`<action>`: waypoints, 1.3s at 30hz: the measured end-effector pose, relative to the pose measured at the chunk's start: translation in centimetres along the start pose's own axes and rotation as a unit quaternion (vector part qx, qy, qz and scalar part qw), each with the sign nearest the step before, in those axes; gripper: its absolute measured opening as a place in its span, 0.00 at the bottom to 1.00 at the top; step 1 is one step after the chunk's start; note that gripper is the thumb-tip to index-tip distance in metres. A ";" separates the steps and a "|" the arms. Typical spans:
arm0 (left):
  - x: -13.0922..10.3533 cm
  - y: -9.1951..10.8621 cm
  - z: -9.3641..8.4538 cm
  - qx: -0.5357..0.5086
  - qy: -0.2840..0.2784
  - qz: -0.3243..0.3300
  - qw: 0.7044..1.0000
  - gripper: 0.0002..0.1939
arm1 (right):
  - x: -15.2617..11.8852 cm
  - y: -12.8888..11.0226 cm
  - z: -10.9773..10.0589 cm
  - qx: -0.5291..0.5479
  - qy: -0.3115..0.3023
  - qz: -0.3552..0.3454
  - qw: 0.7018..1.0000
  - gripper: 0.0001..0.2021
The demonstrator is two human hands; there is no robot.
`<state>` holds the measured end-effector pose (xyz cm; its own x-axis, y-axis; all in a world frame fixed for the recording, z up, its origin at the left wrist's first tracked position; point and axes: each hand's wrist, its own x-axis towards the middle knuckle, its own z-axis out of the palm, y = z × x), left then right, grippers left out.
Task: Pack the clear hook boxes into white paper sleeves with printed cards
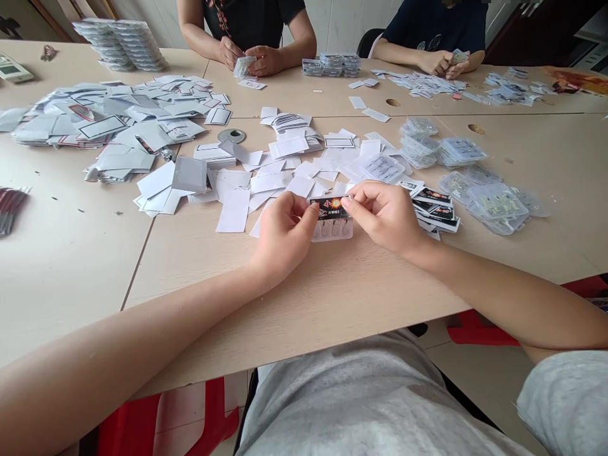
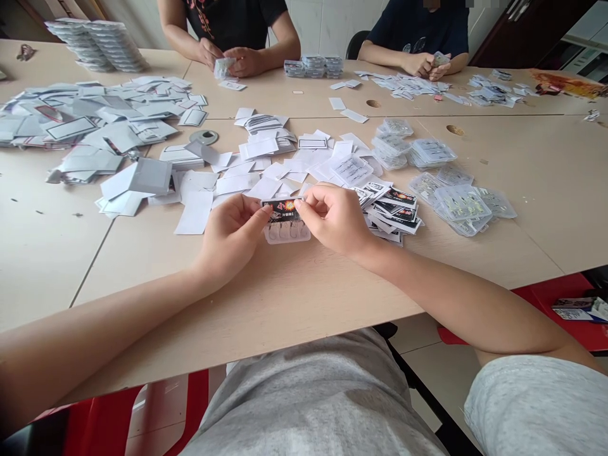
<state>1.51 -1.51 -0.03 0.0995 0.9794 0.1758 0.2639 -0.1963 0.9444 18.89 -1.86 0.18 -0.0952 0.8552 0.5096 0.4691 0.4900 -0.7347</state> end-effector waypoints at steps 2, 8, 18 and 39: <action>0.0 -0.1 0.0 -0.001 -0.001 -0.001 1.000 0.10 | 0.0 0.1 0.0 0.004 0.002 -0.001 1.000 0.15; 0.1 -0.1 0.0 -0.003 -0.001 -0.003 1.000 0.10 | 0.0 0.1 0.0 0.005 -0.001 0.004 1.000 0.14; 0.1 -0.2 0.1 -0.002 -0.004 -0.008 1.000 0.11 | 0.0 0.0 -0.1 -0.004 0.003 0.001 1.000 0.15; 0.1 0.1 0.1 0.005 0.006 0.000 1.000 0.11 | 0.2 -0.2 0.0 0.008 0.027 -0.022 0.999 0.22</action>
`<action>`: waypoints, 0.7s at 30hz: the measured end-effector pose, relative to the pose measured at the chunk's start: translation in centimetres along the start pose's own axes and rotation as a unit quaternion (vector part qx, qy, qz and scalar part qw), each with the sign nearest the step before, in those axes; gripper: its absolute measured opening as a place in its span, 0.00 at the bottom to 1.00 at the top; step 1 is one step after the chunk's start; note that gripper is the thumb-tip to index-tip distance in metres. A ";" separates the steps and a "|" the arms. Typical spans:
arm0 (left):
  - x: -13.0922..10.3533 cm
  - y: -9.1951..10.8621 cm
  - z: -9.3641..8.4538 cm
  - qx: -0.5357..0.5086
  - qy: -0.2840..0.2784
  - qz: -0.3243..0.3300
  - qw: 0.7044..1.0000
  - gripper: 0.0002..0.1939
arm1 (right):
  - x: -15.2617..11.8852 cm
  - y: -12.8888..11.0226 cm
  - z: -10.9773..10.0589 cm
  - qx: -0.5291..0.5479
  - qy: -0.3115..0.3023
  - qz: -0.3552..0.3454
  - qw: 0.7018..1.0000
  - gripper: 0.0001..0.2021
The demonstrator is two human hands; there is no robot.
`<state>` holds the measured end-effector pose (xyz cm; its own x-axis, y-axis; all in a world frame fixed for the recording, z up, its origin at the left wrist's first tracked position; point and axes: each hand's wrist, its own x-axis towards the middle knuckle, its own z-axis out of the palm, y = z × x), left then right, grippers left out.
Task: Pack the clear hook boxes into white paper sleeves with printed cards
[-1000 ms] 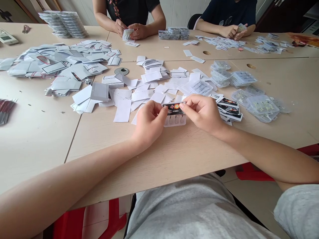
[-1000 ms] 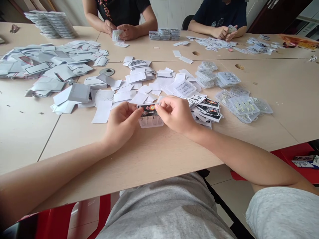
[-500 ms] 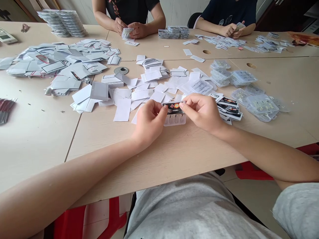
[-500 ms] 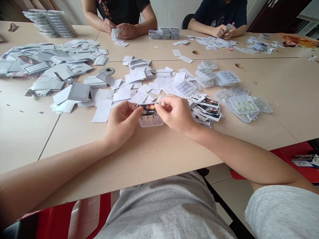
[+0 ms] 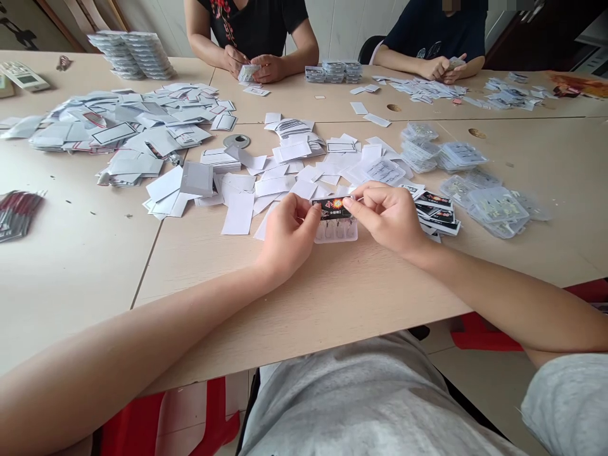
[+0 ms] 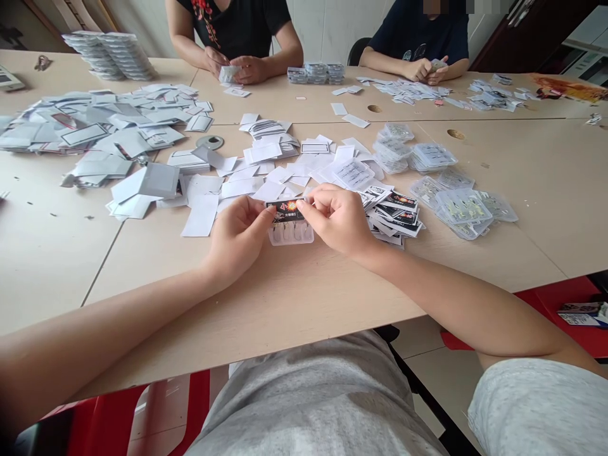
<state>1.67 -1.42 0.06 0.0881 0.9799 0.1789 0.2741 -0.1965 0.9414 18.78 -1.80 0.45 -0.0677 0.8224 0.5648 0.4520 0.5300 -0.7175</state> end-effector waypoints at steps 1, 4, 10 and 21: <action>0.0 0.0 0.0 -0.009 0.001 0.003 1.000 0.11 | 0.0 0.0 0.0 0.014 0.005 0.002 1.000 0.23; 0.3 -0.2 -0.2 -0.009 0.007 0.014 1.000 0.12 | 0.1 -0.1 -0.2 0.041 0.018 0.000 0.999 0.22; 1.1 -0.6 -1.3 0.000 0.011 -0.026 1.000 0.22 | 0.0 0.0 -0.3 0.085 0.017 0.015 0.996 0.22; 0.4 1.0 -1.3 -0.203 -0.248 -0.089 0.943 0.19 | -0.5 -1.4 -0.3 0.170 -0.077 -0.013 0.982 0.21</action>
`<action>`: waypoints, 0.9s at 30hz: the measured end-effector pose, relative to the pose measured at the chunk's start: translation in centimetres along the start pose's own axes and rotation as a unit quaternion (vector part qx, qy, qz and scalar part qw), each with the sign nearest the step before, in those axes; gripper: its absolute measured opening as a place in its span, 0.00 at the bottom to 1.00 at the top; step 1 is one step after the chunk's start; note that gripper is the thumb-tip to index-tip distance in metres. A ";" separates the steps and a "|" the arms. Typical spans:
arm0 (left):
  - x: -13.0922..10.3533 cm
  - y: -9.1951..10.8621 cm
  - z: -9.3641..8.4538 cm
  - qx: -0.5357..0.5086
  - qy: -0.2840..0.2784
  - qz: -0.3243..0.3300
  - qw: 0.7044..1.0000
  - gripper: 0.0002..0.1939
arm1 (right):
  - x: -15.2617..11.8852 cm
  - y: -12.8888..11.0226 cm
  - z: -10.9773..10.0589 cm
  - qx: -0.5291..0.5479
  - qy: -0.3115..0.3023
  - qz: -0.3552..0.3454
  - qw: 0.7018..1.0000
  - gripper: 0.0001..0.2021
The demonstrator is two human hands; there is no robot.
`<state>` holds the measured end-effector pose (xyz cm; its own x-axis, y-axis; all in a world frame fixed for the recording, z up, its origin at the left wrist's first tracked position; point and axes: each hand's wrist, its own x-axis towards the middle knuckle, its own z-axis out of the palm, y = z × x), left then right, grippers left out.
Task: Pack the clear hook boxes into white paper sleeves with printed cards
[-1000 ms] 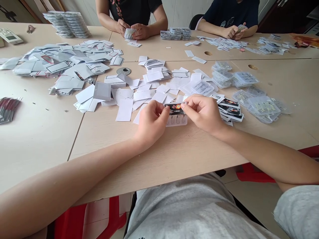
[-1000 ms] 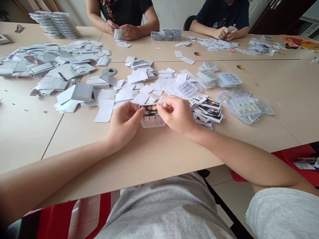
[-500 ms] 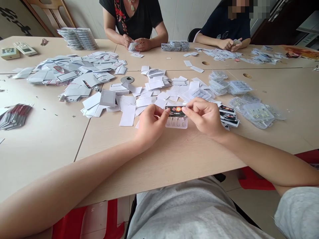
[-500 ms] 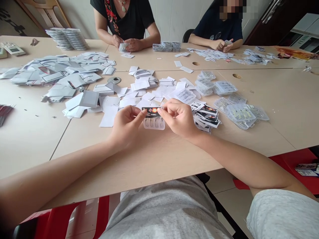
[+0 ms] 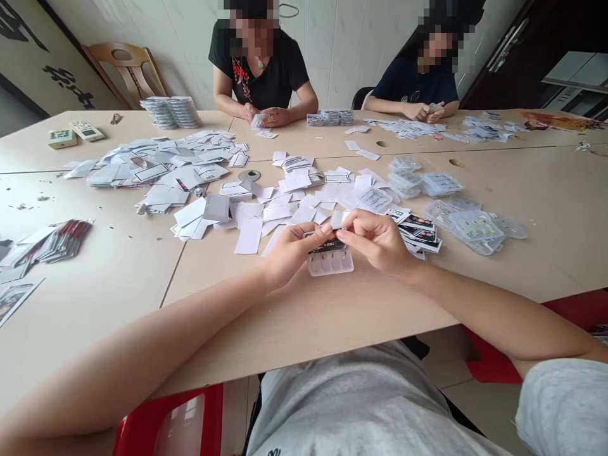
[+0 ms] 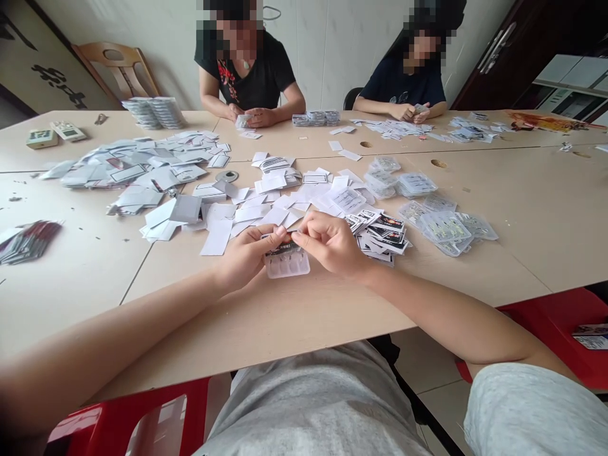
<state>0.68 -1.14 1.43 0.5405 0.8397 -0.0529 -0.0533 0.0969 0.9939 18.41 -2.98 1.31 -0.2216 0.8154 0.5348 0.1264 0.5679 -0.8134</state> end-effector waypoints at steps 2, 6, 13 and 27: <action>0.3 -0.1 -0.4 -0.060 -0.037 0.000 0.997 0.19 | 0.1 0.0 -0.4 0.008 0.015 0.021 1.000 0.21; 0.4 -0.3 -1.4 0.002 -0.051 -0.003 0.999 0.19 | 0.3 0.6 -0.9 -0.011 0.065 0.044 0.997 0.22; 0.2 -0.5 -1.6 0.082 -0.032 -0.013 0.996 0.20 | 0.5 1.1 -1.0 0.025 0.055 0.178 0.982 0.17; 0.7 -0.8 -2.2 0.022 -0.071 -0.032 0.997 0.18 | 1.1 0.5 -2.6 0.050 -0.097 0.289 0.951 0.22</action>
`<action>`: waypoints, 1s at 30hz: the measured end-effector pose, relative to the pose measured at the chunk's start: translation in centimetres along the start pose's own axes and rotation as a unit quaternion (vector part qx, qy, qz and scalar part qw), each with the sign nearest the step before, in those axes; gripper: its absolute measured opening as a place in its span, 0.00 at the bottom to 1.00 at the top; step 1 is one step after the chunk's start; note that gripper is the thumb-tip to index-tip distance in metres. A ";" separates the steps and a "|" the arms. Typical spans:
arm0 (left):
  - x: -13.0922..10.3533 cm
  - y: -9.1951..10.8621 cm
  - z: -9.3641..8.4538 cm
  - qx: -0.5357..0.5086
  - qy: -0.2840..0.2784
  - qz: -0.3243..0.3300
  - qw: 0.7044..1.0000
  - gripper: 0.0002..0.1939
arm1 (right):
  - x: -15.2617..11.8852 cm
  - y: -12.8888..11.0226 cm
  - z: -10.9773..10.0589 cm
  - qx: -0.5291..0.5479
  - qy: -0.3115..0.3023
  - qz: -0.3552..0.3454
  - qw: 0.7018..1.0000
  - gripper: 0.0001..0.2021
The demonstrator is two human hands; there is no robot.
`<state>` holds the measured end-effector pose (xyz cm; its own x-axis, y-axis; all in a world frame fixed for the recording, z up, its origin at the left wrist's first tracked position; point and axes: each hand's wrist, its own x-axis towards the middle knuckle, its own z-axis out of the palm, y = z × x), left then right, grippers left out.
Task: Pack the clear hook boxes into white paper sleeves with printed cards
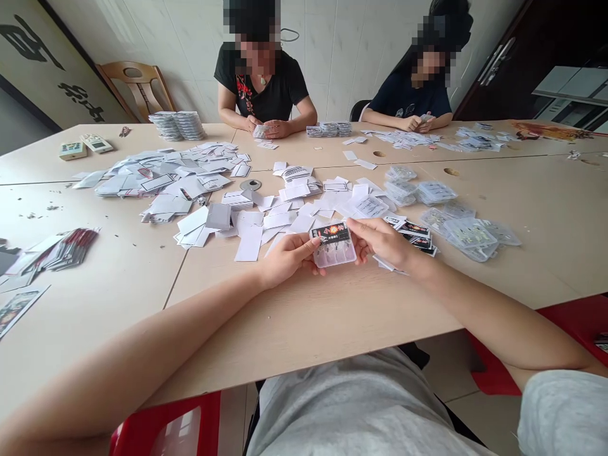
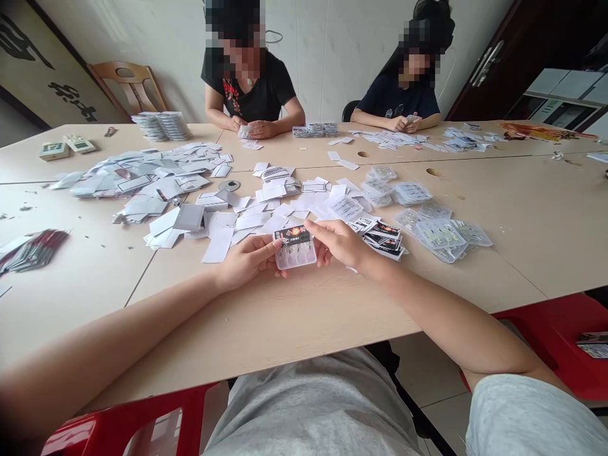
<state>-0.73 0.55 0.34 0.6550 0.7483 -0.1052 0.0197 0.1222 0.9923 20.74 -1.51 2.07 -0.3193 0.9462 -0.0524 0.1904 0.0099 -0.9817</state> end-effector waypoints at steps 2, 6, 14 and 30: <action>0.0 0.1 0.0 0.007 -0.010 -0.006 1.000 0.18 | 0.1 0.0 -0.2 -0.048 -0.002 -0.019 0.999 0.19; -0.2 0.6 0.0 0.011 -0.077 -0.019 0.997 0.21 | -0.3 -0.8 -1.5 -0.035 -0.070 0.011 0.997 0.16; 0.0 0.6 0.1 -0.012 0.001 -0.023 1.000 0.20 | 0.3 -1.2 -3.9 0.118 0.028 0.020 0.992 0.11; 0.0 0.8 0.3 0.092 -0.034 -0.031 0.995 0.14 | 0.7 1.3 -15.2 -0.441 0.424 0.054 0.789 0.19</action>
<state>-0.52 0.44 1.14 0.6978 0.6963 -0.1682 0.1955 0.0408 0.9799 34.92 4.07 3.55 0.4087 0.8290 0.3818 0.8650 -0.2185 -0.4517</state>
